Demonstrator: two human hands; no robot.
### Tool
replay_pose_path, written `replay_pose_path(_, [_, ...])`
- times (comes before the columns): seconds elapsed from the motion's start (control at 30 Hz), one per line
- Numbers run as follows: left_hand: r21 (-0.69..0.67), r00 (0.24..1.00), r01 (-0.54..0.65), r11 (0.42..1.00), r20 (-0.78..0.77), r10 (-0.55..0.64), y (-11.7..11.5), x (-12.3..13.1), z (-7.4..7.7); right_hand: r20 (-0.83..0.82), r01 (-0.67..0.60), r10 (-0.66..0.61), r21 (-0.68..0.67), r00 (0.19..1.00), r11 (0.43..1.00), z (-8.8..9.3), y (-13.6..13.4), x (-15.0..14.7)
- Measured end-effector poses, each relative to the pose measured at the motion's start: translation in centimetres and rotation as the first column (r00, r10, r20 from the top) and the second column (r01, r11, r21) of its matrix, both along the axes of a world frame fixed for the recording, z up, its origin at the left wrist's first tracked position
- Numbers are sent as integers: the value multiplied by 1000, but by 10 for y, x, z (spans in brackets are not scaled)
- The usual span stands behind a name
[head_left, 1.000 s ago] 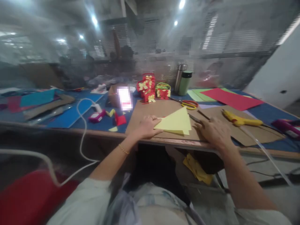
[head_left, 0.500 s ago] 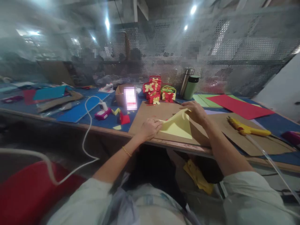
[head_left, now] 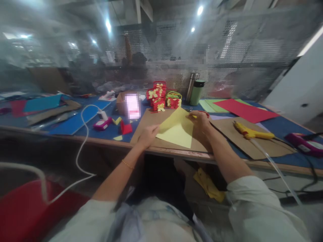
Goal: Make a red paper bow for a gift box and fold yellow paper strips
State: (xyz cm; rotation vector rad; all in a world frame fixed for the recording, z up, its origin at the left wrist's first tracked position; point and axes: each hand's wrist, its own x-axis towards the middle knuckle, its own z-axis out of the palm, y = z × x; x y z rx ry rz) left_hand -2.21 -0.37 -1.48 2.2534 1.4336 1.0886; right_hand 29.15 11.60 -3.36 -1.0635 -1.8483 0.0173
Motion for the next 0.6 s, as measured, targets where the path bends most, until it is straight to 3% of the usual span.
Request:
replay_pose_path(0.17, [-90,998,-52,995,19,54,5,-1,2,-90,41,-43,-20,995,999,10,-4,-2])
replay_pose_path(0.27, [-111,998,-57,992,10,58,6,0,2,-245,66,-66,-9,967,998,17,-8,0])
replay_pose_path(0.47, [-73,987,-134,988,82,140,3,-6,3,-578,169,-109,52,809,984,27,-12,9])
replay_pose_path(0.6, [-21,949,-261,965,179,260,5,-35,19,-669,139,-97,10,737,990,26,-9,10])
